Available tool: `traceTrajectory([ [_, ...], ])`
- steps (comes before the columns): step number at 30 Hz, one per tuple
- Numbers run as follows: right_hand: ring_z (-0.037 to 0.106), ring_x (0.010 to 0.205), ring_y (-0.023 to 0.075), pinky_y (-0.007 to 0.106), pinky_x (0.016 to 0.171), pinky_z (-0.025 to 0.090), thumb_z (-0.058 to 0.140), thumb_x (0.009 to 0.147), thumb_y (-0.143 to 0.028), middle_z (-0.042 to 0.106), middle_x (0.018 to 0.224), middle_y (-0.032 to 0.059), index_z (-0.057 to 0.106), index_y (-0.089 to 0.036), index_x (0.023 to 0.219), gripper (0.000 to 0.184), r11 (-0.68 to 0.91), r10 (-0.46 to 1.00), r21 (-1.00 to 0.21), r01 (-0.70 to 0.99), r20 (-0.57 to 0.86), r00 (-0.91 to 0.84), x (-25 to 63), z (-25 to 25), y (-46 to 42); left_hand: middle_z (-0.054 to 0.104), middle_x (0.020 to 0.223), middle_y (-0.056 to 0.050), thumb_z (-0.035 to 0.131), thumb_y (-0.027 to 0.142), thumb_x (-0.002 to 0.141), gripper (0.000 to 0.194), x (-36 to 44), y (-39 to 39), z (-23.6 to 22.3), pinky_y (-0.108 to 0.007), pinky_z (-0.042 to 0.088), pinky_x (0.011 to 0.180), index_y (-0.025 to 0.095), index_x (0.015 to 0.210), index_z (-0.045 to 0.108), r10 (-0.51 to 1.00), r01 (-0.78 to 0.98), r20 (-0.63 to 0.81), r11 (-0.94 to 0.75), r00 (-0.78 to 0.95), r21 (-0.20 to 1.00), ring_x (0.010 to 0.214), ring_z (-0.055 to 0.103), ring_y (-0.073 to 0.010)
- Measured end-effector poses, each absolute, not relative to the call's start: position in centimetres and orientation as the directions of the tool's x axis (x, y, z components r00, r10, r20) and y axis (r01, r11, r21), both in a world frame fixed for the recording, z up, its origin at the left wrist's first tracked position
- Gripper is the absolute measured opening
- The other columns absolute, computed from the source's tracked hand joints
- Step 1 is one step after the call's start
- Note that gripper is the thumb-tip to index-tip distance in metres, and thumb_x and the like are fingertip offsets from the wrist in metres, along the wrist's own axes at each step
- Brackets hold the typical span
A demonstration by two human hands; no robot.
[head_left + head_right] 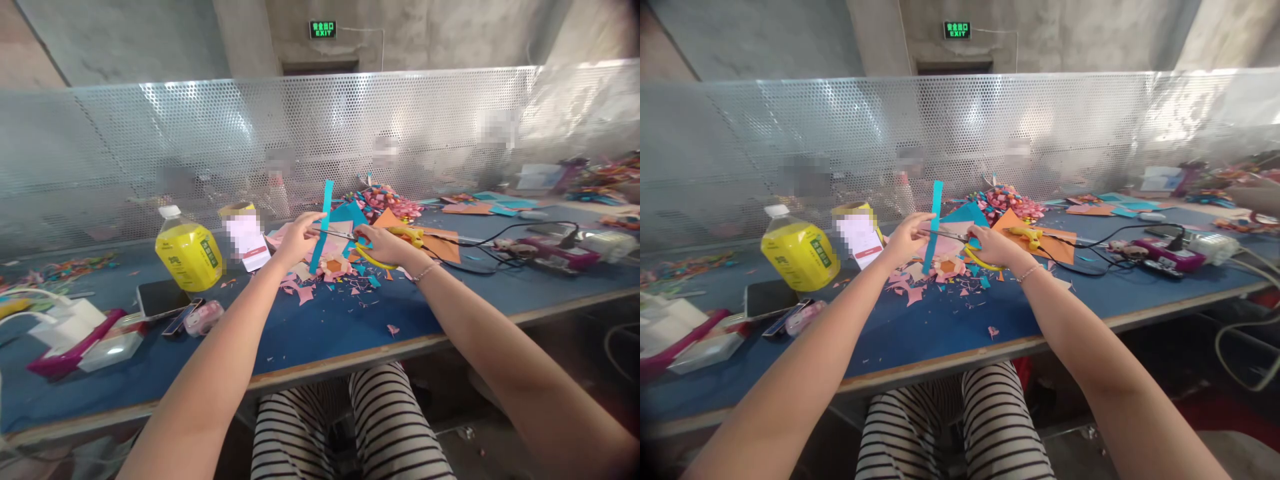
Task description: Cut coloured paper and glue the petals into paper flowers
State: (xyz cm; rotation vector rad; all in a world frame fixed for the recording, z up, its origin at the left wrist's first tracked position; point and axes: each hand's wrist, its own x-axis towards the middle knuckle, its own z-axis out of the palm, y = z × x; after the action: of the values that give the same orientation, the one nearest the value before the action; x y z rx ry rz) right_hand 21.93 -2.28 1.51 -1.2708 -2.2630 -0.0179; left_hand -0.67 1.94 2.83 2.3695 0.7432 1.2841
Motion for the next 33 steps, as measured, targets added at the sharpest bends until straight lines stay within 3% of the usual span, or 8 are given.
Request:
traceTrajectory([
  [11, 0.058, 0.092, 0.0226, 0.029, 0.076, 0.042, 0.047, 0.079, -0.051, 0.061, 0.102, 0.0092, 0.054, -0.017, 0.106, 0.044, 0.492, 0.818, -0.165, 0.855, 0.423, -0.389, 21.37, 2.06, -2.96, 0.052, 0.116, -0.005, 0.044, -0.007, 0.069, 0.054, 0.05, 1.57, 2.64, -0.021, 0.050, 0.067, 0.022, 0.113, 0.054, 0.521, 0.382, 0.712, -0.848, 0.471, 0.368, 0.095, 0.054, -0.0125],
  [19, 0.060, 0.088, 0.0239, 0.028, 0.069, 0.041, 0.044, 0.078, -0.056, 0.063, 0.102, 0.0091, 0.056, -0.019, 0.106, 0.048, 0.424, 0.853, -0.126, 0.897, 0.388, -0.349, 21.24, 2.39, -3.19, 0.051, 0.118, -0.006, 0.045, -0.005, 0.069, 0.054, 0.14, 1.44, 2.53, -0.024, 0.049, 0.071, 0.024, 0.113, 0.054, 0.540, 0.380, 0.700, -0.838, 0.468, 0.392, 0.098, 0.053, -0.0142],
  [33, 0.058, 0.090, 0.0221, 0.028, 0.071, 0.041, 0.046, 0.077, -0.055, 0.063, 0.103, 0.0076, 0.057, -0.020, 0.106, 0.046, 0.470, 0.844, -0.181, 0.864, 0.380, -0.379, 21.49, 2.06, -2.88, 0.051, 0.119, -0.005, 0.044, -0.005, 0.066, 0.057, 0.30, 1.56, 2.21, -0.024, 0.049, 0.074, 0.024, 0.114, 0.054, 0.552, 0.303, 0.686, -0.834, 0.474, 0.461, 0.099, 0.053, -0.0136],
])
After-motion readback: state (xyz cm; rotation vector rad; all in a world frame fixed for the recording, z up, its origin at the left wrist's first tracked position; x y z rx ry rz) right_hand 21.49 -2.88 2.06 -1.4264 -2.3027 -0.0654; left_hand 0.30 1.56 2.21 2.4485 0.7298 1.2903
